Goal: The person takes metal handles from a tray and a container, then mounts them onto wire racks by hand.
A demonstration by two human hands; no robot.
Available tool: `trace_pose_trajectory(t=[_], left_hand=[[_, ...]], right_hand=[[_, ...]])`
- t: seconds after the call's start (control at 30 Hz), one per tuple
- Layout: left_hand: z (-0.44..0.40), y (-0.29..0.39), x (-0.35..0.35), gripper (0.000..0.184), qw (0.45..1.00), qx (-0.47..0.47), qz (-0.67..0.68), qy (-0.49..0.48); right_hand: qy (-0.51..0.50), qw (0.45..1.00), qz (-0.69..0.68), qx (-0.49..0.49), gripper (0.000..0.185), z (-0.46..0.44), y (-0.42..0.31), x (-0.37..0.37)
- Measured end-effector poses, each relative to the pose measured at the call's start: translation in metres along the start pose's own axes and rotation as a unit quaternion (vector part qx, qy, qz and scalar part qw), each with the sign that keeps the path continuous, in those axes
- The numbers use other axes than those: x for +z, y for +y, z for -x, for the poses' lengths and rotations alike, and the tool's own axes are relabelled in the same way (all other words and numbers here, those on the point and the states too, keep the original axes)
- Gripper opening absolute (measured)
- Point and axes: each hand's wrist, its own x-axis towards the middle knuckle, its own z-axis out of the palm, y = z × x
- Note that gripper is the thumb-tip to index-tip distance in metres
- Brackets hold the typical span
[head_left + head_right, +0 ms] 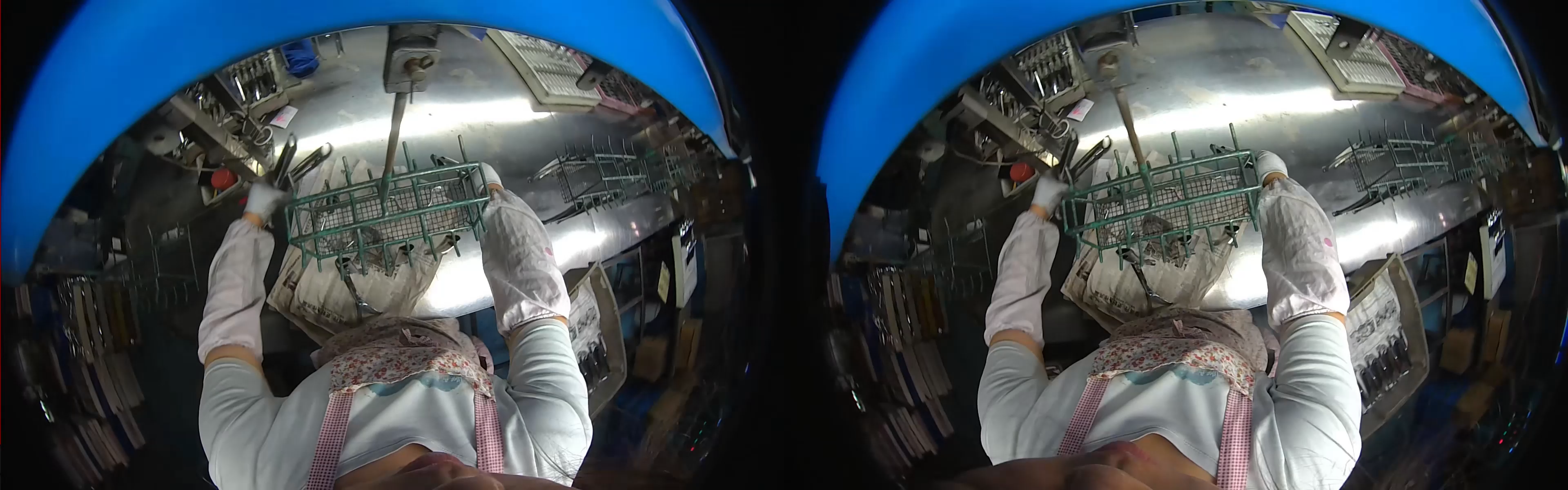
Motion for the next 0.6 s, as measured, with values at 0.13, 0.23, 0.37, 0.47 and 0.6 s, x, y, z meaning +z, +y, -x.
trace_pose_trajectory(t=[0.13,0.23,0.37,0.47,0.6], left_hand=[[-0.039,0.084,0.012,0.042,0.968,0.121,-0.148,-0.162],[-0.052,0.105,0.031,0.047,0.937,0.125,-0.168,-0.281],[-0.069,0.071,0.069,0.046,0.895,0.156,-0.206,-0.365],[-0.074,0.044,0.095,0.037,0.858,0.080,-0.291,-0.414],[-0.060,0.037,0.107,0.032,0.879,0.077,-0.304,-0.359]], right_hand=[[0.067,0.998,0.014,-0.009,0.022,0.055,-0.029,-0.032],[0.084,0.995,0.042,-0.033,0.025,0.069,-0.042,-0.048],[0.016,0.995,0.097,-0.027,0.026,0.063,-0.035,-0.038],[0.033,0.995,0.095,-0.019,0.028,0.064,-0.018,-0.013],[0.019,1.000,-0.003,0.004,0.029,0.073,-0.001,0.024]])
